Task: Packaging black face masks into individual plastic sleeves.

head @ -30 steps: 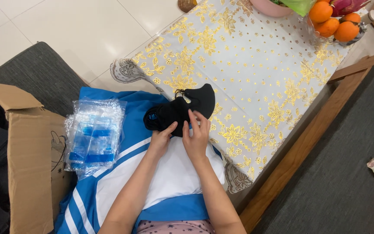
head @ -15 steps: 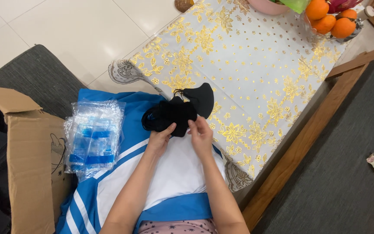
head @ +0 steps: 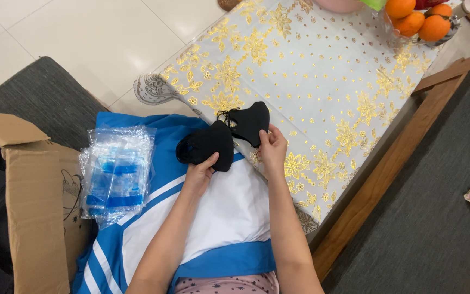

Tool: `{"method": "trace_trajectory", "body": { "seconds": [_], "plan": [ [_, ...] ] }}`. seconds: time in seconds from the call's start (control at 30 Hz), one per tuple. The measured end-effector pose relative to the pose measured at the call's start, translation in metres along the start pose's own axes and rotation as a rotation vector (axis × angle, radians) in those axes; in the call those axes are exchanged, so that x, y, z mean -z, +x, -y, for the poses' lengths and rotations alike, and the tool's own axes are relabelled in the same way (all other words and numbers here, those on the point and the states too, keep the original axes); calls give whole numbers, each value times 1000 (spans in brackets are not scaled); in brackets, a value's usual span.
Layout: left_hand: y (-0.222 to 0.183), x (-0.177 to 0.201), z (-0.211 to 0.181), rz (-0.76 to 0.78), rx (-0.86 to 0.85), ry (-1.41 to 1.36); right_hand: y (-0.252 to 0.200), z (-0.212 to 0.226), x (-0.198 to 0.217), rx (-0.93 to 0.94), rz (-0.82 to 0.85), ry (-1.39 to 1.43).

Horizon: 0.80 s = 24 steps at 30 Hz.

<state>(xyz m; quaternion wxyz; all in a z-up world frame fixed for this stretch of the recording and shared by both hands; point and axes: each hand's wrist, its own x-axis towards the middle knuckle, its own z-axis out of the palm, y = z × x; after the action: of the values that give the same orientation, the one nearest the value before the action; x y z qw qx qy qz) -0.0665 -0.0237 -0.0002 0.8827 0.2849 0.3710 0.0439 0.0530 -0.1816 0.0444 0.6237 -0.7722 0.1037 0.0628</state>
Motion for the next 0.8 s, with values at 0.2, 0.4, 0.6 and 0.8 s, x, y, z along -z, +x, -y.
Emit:
{"method": "trace_trajectory", "body": {
  "seconds": [0.2,0.4,0.6,0.8],
  "plan": [
    [5,5,4,2,3,-7,16,-31,5,52,2,-249],
    [0,1,-1,-9,3,-26,-10,8,-1,173,-80,-527],
    [-14,-13,-8,-24,8,-58,-21,18,-1,234,-5,-731],
    [-15,-13,4,-13,25,-28,-15,12,-1,188,4,-755]
  ]
}}
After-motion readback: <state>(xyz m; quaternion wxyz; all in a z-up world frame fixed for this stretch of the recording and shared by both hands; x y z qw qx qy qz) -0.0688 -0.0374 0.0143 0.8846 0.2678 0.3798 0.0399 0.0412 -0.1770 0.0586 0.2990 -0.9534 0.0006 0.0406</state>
